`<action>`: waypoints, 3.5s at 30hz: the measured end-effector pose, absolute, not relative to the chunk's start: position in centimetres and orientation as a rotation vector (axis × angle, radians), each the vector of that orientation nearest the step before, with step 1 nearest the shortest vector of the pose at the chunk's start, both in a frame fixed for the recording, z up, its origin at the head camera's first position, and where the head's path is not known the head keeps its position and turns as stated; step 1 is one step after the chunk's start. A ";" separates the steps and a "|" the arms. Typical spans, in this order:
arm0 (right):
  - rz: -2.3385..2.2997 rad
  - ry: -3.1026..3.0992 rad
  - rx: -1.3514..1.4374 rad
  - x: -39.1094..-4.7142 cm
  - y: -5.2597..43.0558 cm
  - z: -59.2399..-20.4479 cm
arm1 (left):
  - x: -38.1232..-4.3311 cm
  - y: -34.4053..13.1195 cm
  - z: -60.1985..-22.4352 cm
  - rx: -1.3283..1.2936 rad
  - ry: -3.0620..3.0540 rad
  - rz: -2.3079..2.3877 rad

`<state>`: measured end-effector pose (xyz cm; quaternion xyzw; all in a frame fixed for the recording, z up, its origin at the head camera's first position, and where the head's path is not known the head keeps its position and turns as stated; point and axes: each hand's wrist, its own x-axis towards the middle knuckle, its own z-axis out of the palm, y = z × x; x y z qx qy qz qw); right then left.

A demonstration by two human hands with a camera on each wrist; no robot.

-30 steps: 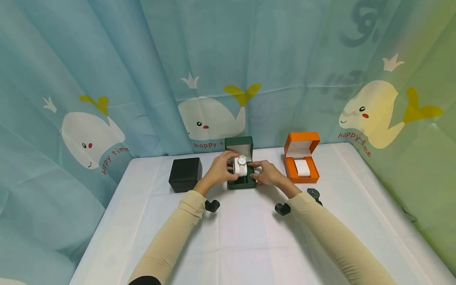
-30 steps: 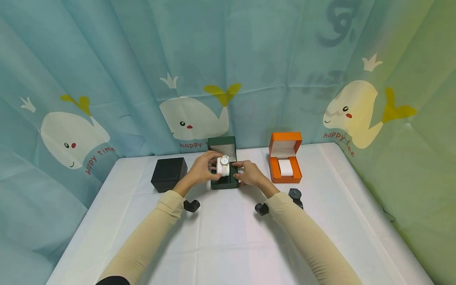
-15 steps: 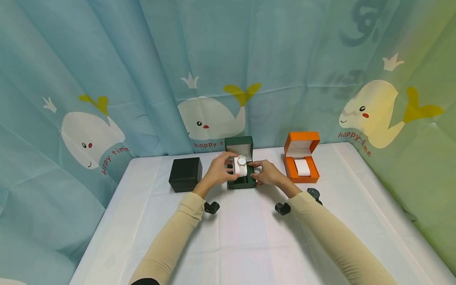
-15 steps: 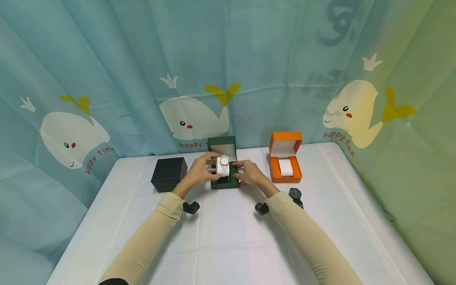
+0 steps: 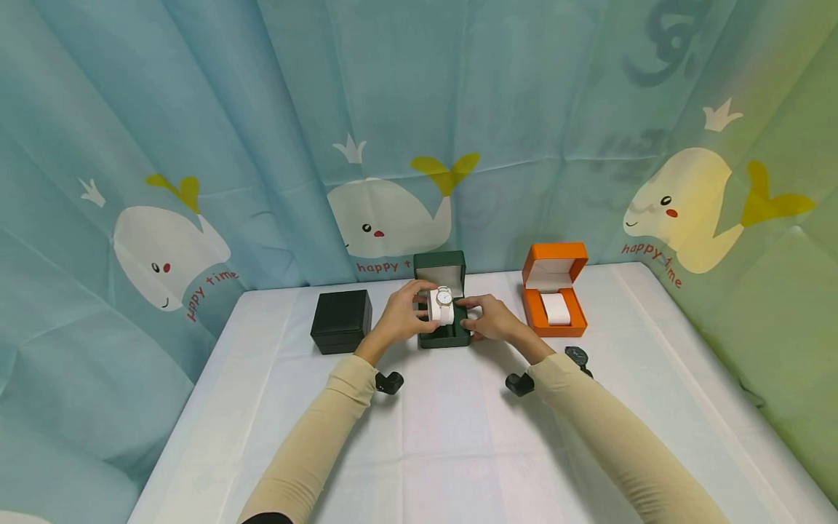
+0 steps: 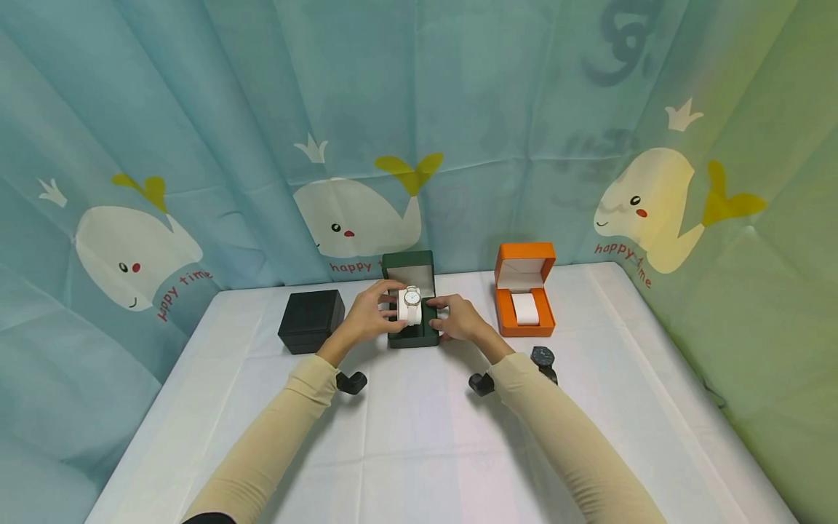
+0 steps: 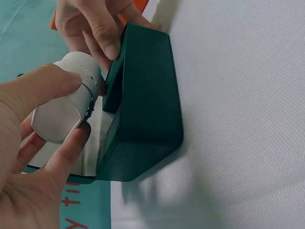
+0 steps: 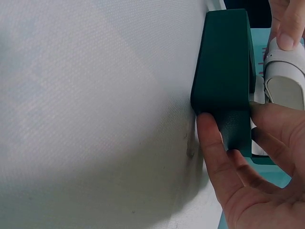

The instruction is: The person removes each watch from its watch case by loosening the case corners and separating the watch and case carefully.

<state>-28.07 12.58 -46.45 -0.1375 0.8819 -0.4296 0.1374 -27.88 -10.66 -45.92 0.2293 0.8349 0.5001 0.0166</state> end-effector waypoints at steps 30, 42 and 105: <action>-1.238 2.527 -0.425 -28.2 12.7 -46.5 | -27.6 -10.6 -45.9 0.703 2.606 1.540; -1.263 2.384 -0.574 -28.7 14.0 -45.7 | -27.5 -10.7 -45.5 0.676 2.586 1.565; -1.924 2.018 -0.607 -26.2 11.6 -46.5 | -25.1 -10.7 -45.9 0.543 2.241 1.895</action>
